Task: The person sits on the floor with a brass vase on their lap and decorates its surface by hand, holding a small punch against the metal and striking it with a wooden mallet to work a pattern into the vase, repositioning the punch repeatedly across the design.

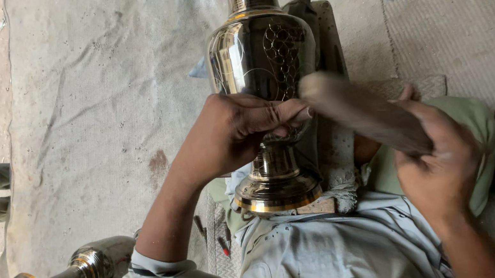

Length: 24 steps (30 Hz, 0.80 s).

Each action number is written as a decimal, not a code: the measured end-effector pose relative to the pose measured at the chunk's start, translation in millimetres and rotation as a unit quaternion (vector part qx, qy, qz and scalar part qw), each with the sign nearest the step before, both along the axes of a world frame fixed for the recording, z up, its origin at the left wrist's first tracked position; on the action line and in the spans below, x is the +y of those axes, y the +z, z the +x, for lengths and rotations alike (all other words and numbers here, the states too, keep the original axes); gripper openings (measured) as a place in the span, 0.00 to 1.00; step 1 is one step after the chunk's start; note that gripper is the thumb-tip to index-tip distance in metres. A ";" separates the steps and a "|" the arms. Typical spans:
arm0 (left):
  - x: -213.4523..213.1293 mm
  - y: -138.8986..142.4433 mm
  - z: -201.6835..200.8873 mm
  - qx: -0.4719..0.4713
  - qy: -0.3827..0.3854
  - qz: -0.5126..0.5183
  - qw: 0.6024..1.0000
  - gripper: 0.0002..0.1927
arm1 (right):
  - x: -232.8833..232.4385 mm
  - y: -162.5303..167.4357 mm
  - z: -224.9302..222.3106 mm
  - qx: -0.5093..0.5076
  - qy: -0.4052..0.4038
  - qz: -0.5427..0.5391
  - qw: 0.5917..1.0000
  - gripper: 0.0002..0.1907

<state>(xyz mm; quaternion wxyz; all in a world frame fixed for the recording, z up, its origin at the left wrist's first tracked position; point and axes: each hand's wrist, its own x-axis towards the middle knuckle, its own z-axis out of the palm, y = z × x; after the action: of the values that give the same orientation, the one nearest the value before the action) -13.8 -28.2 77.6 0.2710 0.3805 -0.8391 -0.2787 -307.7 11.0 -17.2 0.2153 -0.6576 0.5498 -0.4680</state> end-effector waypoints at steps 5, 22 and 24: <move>-13.0 2.8 2.0 -0.024 -0.069 -0.020 0.997 0.34 | 21.6 -17.9 7.7 -0.013 -0.035 -0.002 0.999 0.15; 5.0 1.9 6.4 -0.006 -0.033 -0.019 0.999 0.34 | 12.6 -9.0 12.8 -0.099 -0.009 0.045 0.994 0.13; 10.8 -4.5 6.6 0.008 0.014 -0.042 0.999 0.34 | -6.0 5.0 -0.8 0.190 0.003 0.007 0.982 0.06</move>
<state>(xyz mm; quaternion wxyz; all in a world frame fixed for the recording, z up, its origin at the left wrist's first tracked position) -7.2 -17.3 73.1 0.2977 0.3780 -0.8425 -0.2423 -308.5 5.0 -12.2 0.1128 -0.7349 0.5818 -0.3297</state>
